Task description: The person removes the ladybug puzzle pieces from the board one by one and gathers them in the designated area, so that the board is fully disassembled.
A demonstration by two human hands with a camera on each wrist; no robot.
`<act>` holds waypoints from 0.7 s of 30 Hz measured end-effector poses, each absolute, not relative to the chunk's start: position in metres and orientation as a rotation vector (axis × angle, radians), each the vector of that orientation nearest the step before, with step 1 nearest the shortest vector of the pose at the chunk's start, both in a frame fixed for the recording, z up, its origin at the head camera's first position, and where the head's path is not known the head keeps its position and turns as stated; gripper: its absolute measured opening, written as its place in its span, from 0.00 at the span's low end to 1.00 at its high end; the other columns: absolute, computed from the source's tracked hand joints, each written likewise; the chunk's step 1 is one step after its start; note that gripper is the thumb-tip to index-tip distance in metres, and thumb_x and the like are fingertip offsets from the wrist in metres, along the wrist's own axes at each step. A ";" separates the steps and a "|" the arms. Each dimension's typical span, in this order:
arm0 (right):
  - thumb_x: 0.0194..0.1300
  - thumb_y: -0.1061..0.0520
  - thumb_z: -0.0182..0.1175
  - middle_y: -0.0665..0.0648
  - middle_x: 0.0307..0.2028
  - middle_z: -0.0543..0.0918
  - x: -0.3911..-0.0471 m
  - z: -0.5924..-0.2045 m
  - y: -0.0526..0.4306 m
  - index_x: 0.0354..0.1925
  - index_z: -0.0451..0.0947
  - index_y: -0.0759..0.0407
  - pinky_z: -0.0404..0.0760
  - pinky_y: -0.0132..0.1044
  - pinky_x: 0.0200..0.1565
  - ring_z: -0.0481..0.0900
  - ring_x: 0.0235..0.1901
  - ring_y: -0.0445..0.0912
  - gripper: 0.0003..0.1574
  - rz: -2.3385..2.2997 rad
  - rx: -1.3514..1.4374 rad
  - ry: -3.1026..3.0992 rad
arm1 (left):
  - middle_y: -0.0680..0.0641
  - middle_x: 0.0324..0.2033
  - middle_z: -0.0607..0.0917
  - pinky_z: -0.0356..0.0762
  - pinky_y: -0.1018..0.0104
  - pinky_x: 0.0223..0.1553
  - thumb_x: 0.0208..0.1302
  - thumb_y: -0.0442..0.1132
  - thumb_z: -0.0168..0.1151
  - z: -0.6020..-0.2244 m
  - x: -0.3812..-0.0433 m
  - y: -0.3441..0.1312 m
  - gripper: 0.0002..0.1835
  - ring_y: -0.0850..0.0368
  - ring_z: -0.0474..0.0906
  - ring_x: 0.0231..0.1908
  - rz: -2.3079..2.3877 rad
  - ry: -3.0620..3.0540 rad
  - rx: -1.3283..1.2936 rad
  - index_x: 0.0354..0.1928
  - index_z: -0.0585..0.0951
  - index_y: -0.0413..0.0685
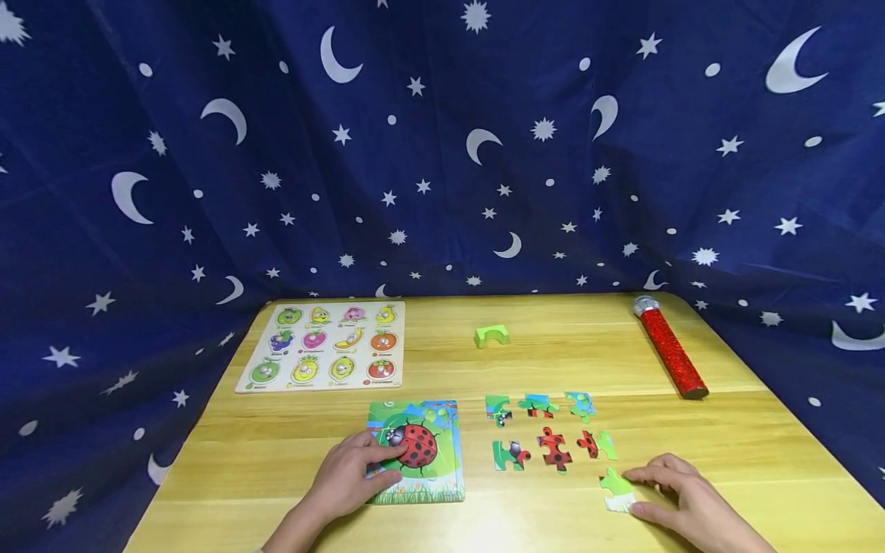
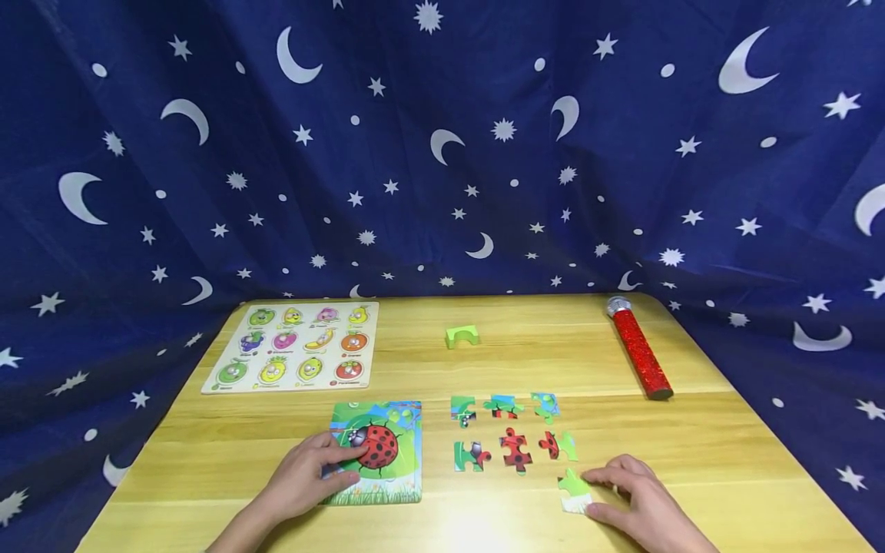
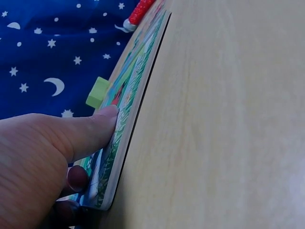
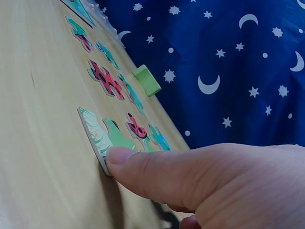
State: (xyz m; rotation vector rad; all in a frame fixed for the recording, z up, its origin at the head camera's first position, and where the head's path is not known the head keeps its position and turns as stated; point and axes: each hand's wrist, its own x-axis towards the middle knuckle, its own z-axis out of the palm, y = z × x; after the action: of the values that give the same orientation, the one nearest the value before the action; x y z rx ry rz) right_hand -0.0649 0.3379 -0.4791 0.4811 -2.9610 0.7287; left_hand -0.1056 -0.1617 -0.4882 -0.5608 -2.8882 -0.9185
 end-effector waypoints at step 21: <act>0.55 0.50 0.72 0.38 0.38 0.73 -0.065 -0.483 0.344 0.45 0.83 0.46 0.67 0.27 0.34 0.64 0.36 0.27 0.18 0.792 0.573 -2.926 | 0.62 0.25 0.65 0.56 0.73 0.32 0.57 0.58 0.69 -0.490 -0.106 -0.162 0.19 0.70 0.61 0.30 -0.871 -2.908 -0.548 0.51 0.86 0.68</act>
State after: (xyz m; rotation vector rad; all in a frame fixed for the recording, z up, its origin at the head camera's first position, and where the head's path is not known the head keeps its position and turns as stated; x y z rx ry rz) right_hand -0.0650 0.3439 -0.4826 0.5734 -2.9262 0.7920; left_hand -0.1056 -0.1621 -0.4899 -0.5481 -2.9078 -0.8706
